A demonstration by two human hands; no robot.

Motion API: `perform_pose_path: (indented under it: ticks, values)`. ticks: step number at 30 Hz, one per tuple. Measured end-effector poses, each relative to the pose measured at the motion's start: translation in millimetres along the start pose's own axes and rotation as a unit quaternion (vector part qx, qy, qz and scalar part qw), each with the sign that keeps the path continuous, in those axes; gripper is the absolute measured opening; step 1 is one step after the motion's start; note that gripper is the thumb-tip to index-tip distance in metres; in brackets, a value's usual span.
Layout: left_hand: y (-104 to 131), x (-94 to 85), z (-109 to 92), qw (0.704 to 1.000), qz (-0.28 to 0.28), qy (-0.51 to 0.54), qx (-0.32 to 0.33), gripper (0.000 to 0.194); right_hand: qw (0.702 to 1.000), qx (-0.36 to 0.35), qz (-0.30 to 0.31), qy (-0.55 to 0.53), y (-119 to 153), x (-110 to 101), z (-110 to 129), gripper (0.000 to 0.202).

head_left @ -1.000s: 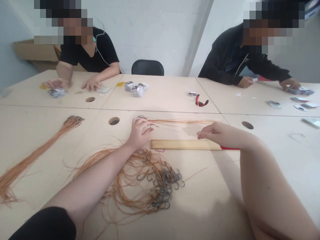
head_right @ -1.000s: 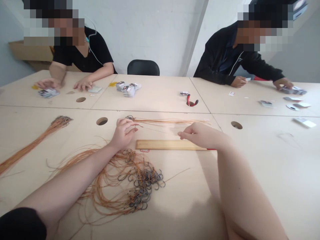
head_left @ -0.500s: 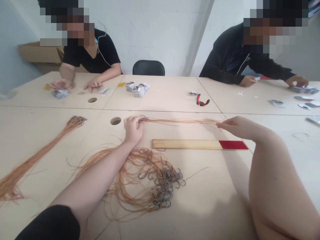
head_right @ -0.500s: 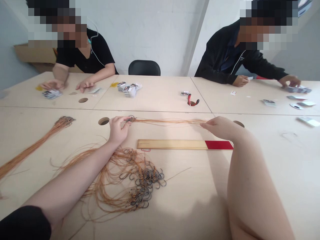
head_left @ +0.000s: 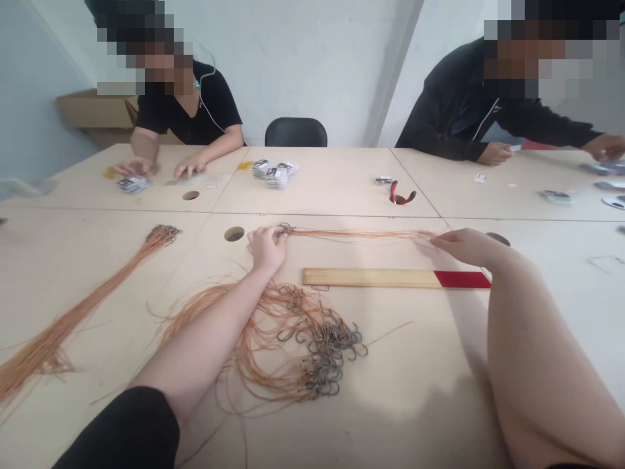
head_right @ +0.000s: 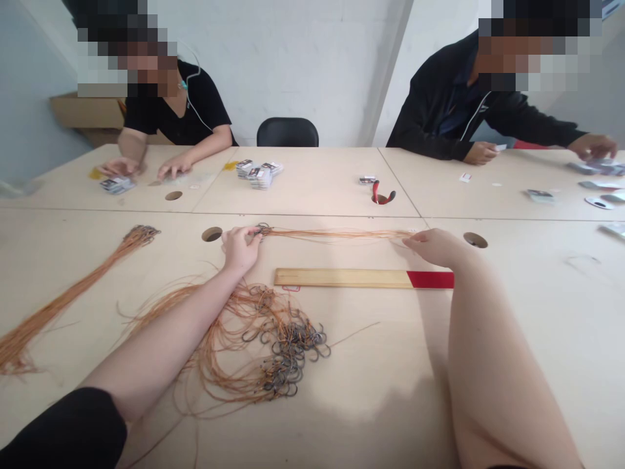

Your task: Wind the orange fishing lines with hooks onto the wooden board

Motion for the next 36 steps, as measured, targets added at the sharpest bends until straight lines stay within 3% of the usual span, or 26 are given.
perform_pose_path:
  ticks: [6, 12, 19, 23, 27, 33, 36]
  values:
    - [-2, 2.9, 3, 1.000, 0.015, -0.009, -0.003, 0.020, 0.996, 0.074, 0.046, 0.030, -6, 16, -13, 0.060]
    - [-3, 4.4, 3, 0.999, 0.027, -0.023, -0.009, 0.022, 0.996, 0.073, 0.042, 0.031, 2, 6, 14, 0.068]
    - [0, -9.8, -2, 1.000, 0.010, -0.018, 0.006, 0.020, 0.999, -0.002, 0.016, 0.032, 4, 2, 35, 0.057]
    - [5, -18.3, -6, 0.997, 0.039, -0.037, 0.052, 0.017, 0.999, -0.027, 0.021, 0.035, 5, 6, 44, 0.056]
    - [7, -17.1, -8, 0.996, 0.062, -0.048, 0.051, 0.018, 0.997, -0.027, 0.038, 0.057, 11, 4, 56, 0.057]
    - [7, -14.3, -8, 0.995, 0.070, -0.047, 0.057, 0.023, 0.997, -0.049, 0.030, 0.047, 24, -19, 87, 0.057]
    - [8, -15.6, -7, 0.995, 0.066, -0.052, 0.058, 0.022, 0.994, -0.099, 0.038, -0.022, 54, -46, 120, 0.055]
Point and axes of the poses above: each hand's wrist, its own y-axis away from the middle knuckle, its own x-axis out of the palm, z = x × y, the point moved 5 cm from there along -y, towards the middle knuckle, and after that the axes turned 15 degrees about -z, right-handed, at the moved point
